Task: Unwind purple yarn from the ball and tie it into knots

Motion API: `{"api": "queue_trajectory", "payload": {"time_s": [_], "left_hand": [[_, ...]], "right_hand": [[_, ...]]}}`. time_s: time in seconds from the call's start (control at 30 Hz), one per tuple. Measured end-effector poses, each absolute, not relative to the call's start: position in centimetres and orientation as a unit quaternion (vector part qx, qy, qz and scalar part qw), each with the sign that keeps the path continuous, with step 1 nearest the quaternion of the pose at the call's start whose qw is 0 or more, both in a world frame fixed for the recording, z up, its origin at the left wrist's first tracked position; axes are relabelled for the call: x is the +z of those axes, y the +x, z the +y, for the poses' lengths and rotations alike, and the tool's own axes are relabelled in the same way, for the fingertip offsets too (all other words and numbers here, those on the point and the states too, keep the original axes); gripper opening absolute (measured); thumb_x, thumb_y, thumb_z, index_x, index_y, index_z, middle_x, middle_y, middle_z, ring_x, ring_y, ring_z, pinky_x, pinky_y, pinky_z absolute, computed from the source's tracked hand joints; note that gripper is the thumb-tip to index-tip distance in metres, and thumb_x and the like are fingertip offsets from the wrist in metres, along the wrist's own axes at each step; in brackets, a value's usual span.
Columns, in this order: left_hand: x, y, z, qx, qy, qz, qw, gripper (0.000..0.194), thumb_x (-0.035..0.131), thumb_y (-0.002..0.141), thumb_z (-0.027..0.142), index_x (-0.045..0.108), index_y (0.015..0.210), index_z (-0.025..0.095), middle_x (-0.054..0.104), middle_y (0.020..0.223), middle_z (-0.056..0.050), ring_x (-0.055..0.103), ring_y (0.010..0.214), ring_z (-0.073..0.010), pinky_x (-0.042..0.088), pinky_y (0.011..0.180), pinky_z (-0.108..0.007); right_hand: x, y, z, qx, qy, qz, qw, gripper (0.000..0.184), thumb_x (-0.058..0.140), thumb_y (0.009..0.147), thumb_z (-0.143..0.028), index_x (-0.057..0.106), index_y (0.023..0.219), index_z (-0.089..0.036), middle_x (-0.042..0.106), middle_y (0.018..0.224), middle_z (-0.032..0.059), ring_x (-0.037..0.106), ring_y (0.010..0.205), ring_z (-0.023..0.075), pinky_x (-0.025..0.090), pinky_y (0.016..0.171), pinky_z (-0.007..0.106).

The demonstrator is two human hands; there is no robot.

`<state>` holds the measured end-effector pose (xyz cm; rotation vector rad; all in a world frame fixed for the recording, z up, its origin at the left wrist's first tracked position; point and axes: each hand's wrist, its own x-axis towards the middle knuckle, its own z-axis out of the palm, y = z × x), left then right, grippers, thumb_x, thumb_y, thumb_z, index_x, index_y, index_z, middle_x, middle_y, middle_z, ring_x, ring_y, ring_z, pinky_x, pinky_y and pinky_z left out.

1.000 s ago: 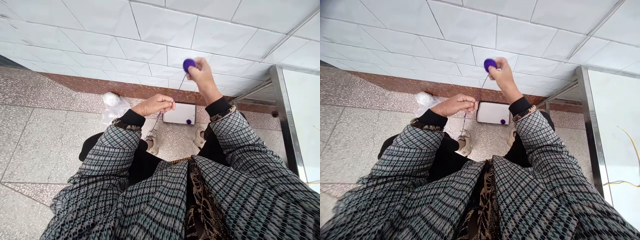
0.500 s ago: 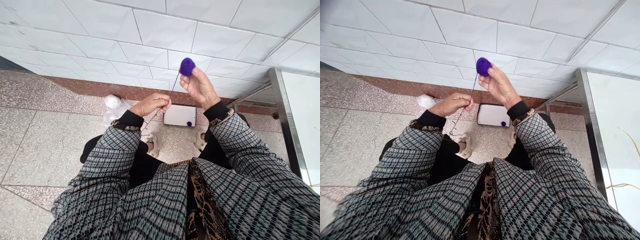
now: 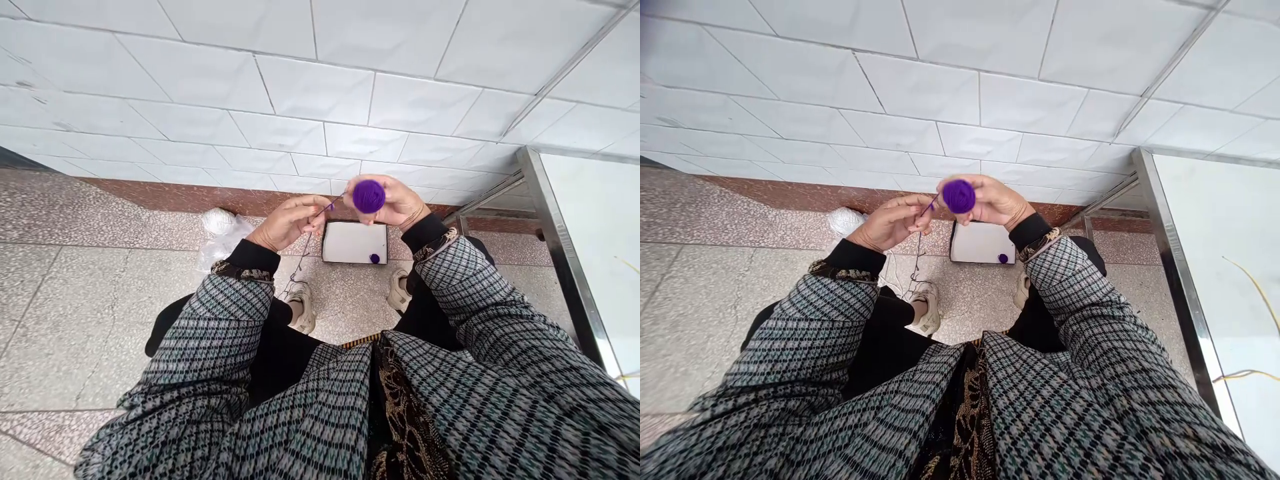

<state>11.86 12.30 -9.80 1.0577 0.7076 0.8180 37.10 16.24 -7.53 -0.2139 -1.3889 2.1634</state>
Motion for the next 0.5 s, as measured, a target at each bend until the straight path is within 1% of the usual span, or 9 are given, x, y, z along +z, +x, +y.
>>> {"api": "queue_trajectory", "payload": {"time_s": [0.03, 0.1, 0.17, 0.23, 0.3, 0.37, 0.43, 0.5], "left_hand": [[-9.6, 11.5, 12.3, 0.381, 0.476, 0.336, 0.718, 0.031, 0.085, 0.074, 0.038, 0.076, 0.091, 0.013, 0.051, 0.062, 0.001, 0.039, 0.054, -0.0093, 0.04, 0.056, -0.025], [-9.0, 10.2, 12.3, 0.375, 0.484, 0.379, 0.693, 0.028, 0.086, 0.073, 0.035, 0.076, 0.088, 0.013, 0.054, 0.064, -0.001, 0.04, 0.055, -0.0092, 0.04, 0.056, -0.024], [-8.1, 7.8, 12.0, 0.345, 0.495, 0.441, 0.665, 0.023, 0.083, 0.073, 0.032, 0.076, 0.086, 0.014, 0.053, 0.063, 0.0, 0.04, 0.055, -0.0095, 0.041, 0.058, -0.025], [-7.2, 4.5, 11.4, 0.314, 0.492, 0.521, 0.623, 0.022, 0.082, 0.07, 0.03, 0.077, 0.085, 0.015, 0.053, 0.061, 0.0, 0.042, 0.056, -0.0104, 0.043, 0.058, -0.025], [-6.6, 0.6, 10.0, 0.302, 0.474, 0.601, 0.567, 0.024, 0.087, 0.06, 0.031, 0.077, 0.076, 0.016, 0.058, 0.063, 0.0, 0.047, 0.059, -0.0112, 0.045, 0.059, -0.024], [-6.2, -3.5, 7.7, 0.3, 0.437, 0.665, 0.527, 0.03, 0.094, 0.047, 0.032, 0.074, 0.065, 0.019, 0.064, 0.064, 0.001, 0.053, 0.063, -0.0113, 0.049, 0.061, -0.022], [-5.9, -7.1, 4.6, 0.291, 0.377, 0.727, 0.494, 0.04, 0.099, 0.034, 0.035, 0.074, 0.062, 0.022, 0.071, 0.068, 0.005, 0.06, 0.069, -0.0111, 0.054, 0.063, -0.02], [-5.0, -9.7, 1.1, 0.272, 0.341, 0.774, 0.459, 0.048, 0.103, 0.026, 0.043, 0.072, 0.06, 0.026, 0.074, 0.066, 0.011, 0.064, 0.069, -0.0114, 0.059, 0.064, -0.023]], "right_hand": [[-7.6, 37.2, 16.6, 0.804, -0.087, -0.498, 0.314, 0.064, 0.091, 0.074, -0.054, 0.059, 0.115, -0.016, 0.065, 0.093, 0.0011, 0.061, 0.064, 0.0071, 0.056, 0.062, 0.021], [-7.5, 37.7, 17.4, 0.788, -0.114, -0.463, 0.388, 0.062, 0.091, 0.073, -0.052, 0.059, 0.114, -0.019, 0.065, 0.095, -0.0001, 0.059, 0.065, 0.0064, 0.057, 0.063, 0.02], [-6.9, 38.3, 18.1, 0.764, -0.147, -0.436, 0.452, 0.057, 0.089, 0.075, -0.049, 0.059, 0.116, -0.023, 0.066, 0.098, -0.0013, 0.058, 0.067, 0.0062, 0.058, 0.063, 0.018], [-6.1, 39.0, 18.6, 0.733, -0.194, -0.412, 0.505, 0.051, 0.086, 0.078, -0.049, 0.059, 0.116, -0.027, 0.066, 0.101, -0.0016, 0.059, 0.069, 0.0072, 0.059, 0.063, 0.018], [-5.3, 39.4, 18.6, 0.701, -0.25, -0.391, 0.542, 0.047, 0.082, 0.079, -0.052, 0.06, 0.113, -0.028, 0.066, 0.103, -0.0005, 0.061, 0.074, 0.0096, 0.059, 0.064, 0.019], [-4.6, 39.6, 18.5, 0.673, -0.296, -0.374, 0.565, 0.045, 0.079, 0.081, -0.056, 0.06, 0.111, -0.029, 0.065, 0.105, 0.001, 0.063, 0.081, 0.0125, 0.06, 0.066, 0.021], [-4.1, 39.7, 18.3, 0.652, -0.329, -0.367, 0.576, 0.043, 0.078, 0.081, -0.058, 0.06, 0.108, -0.029, 0.065, 0.105, 0.0023, 0.064, 0.087, 0.0154, 0.06, 0.067, 0.024], [-3.8, 39.9, 18.2, 0.634, -0.362, -0.372, 0.574, 0.042, 0.078, 0.081, -0.058, 0.059, 0.104, -0.029, 0.064, 0.104, 0.0036, 0.065, 0.091, 0.0181, 0.06, 0.069, 0.027]]}}
